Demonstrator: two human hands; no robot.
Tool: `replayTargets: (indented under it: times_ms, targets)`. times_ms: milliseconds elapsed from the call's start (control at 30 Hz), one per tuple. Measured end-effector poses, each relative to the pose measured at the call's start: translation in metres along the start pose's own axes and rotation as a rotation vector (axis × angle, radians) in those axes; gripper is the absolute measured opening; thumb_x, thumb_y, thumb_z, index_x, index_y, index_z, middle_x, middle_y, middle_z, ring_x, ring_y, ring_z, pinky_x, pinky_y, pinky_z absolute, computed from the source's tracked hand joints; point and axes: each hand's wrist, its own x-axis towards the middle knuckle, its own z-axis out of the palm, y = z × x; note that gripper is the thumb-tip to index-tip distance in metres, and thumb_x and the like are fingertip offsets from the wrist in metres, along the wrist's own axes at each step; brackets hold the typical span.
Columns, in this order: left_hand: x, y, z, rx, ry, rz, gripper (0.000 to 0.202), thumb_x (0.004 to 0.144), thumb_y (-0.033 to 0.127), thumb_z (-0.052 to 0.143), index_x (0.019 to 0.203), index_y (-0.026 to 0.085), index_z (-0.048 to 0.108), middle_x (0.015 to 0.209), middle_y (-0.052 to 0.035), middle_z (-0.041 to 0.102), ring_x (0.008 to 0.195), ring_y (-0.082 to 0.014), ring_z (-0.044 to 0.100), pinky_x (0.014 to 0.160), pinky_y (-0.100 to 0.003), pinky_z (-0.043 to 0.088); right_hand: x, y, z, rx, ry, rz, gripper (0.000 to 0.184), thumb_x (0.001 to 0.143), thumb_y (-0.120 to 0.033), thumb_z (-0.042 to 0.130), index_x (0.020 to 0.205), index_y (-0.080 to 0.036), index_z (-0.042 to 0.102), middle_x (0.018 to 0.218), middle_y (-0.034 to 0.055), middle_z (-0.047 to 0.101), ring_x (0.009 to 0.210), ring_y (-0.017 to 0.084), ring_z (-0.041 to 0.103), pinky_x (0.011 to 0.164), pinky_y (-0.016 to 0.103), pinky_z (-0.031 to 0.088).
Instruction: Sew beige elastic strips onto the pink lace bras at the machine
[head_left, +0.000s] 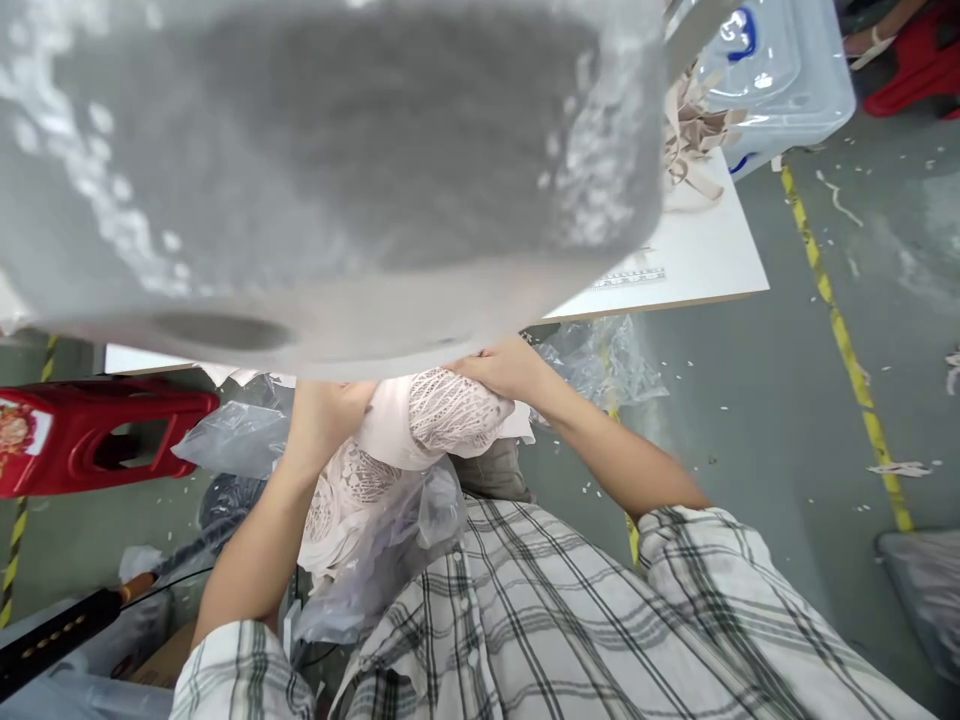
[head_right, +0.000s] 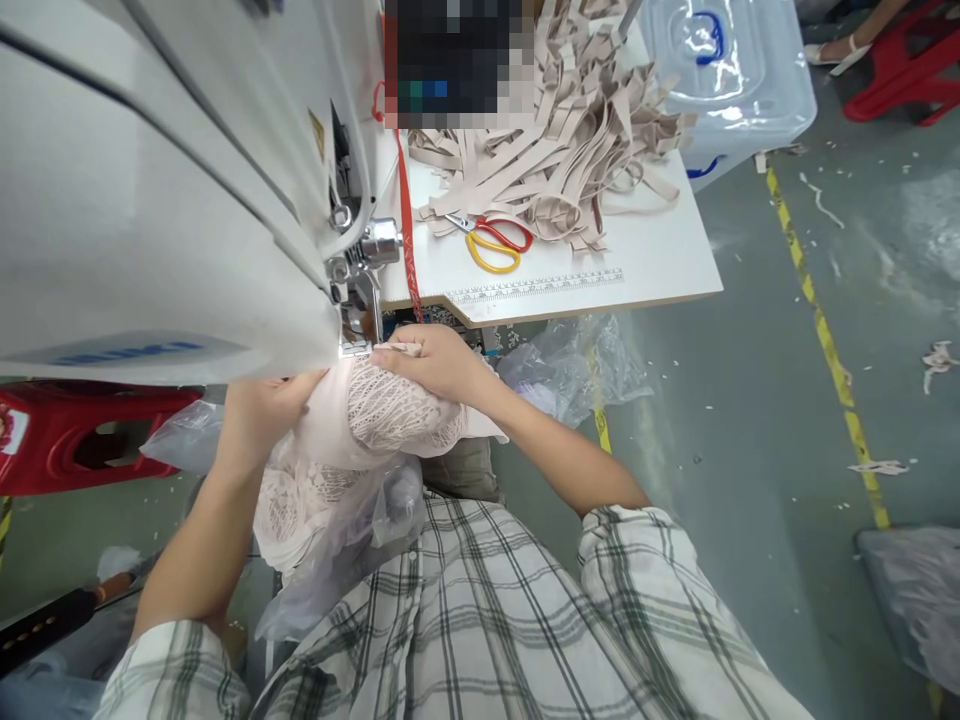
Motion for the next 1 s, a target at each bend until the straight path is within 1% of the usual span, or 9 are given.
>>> replayTargets:
  times_ms: [67,133,233,300,367,500,700,867,1000]
  targets:
    - [-0.001,0.000,-0.001,-0.023,-0.022,-0.026,0.044,0.078,0.025,0.065,0.052,0.022,0.030,0.044,0.0061,0.028,0.046,-0.0088,0.028,0.042,-0.022,0.022,0.001,0.015,0.005,0.079,0.025,0.034,0.049,0.082,-0.067,0.067,0.082,-0.018,0.065,0.074,0.0013,0.060,0.073,0.017,0.056,0.066,0.027,0.043]
    - [-0.002,0.000,-0.002,-0.039,-0.020,-0.051,0.052,0.078,0.025,0.065,0.051,0.022,0.022,0.043,0.0064,0.022,0.045,-0.0074,0.021,0.041,-0.023,0.014,-0.001,0.038,0.013,0.196,-0.026,0.033,0.062,0.076,-0.075,0.068,0.101,-0.018,0.066,0.092,0.0053,0.069,0.087,0.022,0.062,0.075,0.031,0.050]
    - [-0.004,0.000,-0.005,-0.041,0.003,-0.083,0.053,0.079,0.026,0.065,0.049,0.021,0.022,0.044,0.0061,0.021,0.044,-0.0066,0.021,0.042,-0.023,0.014,-0.010,0.076,0.022,0.298,-0.303,-0.003,0.079,0.068,-0.077,0.074,0.120,-0.017,0.065,0.117,0.0112,0.071,0.113,0.027,0.063,0.098,0.038,0.051]
    - [-0.005,-0.001,-0.006,-0.052,-0.011,-0.102,0.048,0.080,0.028,0.063,0.048,0.021,0.027,0.045,0.0057,0.025,0.043,-0.0069,0.026,0.041,-0.023,0.018,-0.020,0.097,0.023,0.328,-0.499,0.032,0.068,0.071,-0.065,0.081,0.118,-0.017,0.068,0.119,0.0102,0.073,0.117,0.027,0.064,0.107,0.040,0.048]
    - [-0.004,-0.002,-0.006,-0.073,-0.021,-0.099,0.045,0.081,0.029,0.061,0.049,0.021,0.030,0.045,0.0057,0.028,0.042,-0.0073,0.029,0.042,-0.023,0.021,-0.032,0.111,0.019,0.394,-0.565,0.129,0.053,0.074,-0.054,0.083,0.110,-0.016,0.072,0.109,0.0074,0.076,0.108,0.024,0.069,0.103,0.038,0.051]
    - [-0.004,-0.004,-0.004,-0.083,0.041,-0.039,0.038,0.079,0.027,0.065,0.055,0.022,0.036,0.046,0.0070,0.033,0.046,-0.0081,0.032,0.045,-0.023,0.027,-0.051,0.117,0.007,0.521,-0.485,0.350,0.045,0.068,-0.050,0.088,0.093,-0.014,0.076,0.085,0.0036,0.077,0.076,0.016,0.070,0.075,0.027,0.056]
    - [-0.006,-0.009,-0.002,-0.045,0.041,-0.019,0.018,0.083,0.032,0.065,0.074,0.020,0.057,0.060,0.0028,0.059,0.058,-0.0125,0.054,0.057,-0.024,0.042,-0.068,0.107,0.001,0.631,-0.229,0.447,0.047,0.060,-0.055,0.091,0.080,-0.015,0.078,0.076,0.0047,0.076,0.067,0.016,0.067,0.067,0.028,0.054]
    - [-0.019,-0.014,-0.006,0.082,0.187,0.125,0.011,0.090,0.030,0.061,0.093,0.020,0.064,0.090,-0.0027,0.072,0.082,-0.0164,0.066,0.079,-0.028,0.053,-0.083,0.096,-0.023,0.525,-0.120,0.328,0.045,0.070,-0.057,0.084,0.090,-0.017,0.080,0.083,0.0061,0.077,0.074,0.019,0.069,0.068,0.029,0.054]
    - [-0.046,0.006,-0.001,0.115,0.264,0.469,0.018,0.094,0.021,0.059,0.112,0.022,0.060,0.107,-0.0057,0.072,0.102,-0.0186,0.069,0.088,-0.031,0.056,-0.090,0.060,-0.047,0.255,-0.116,0.105,0.039,0.085,-0.054,0.073,0.089,-0.016,0.079,0.079,0.0043,0.075,0.070,0.016,0.065,0.066,0.028,0.051]
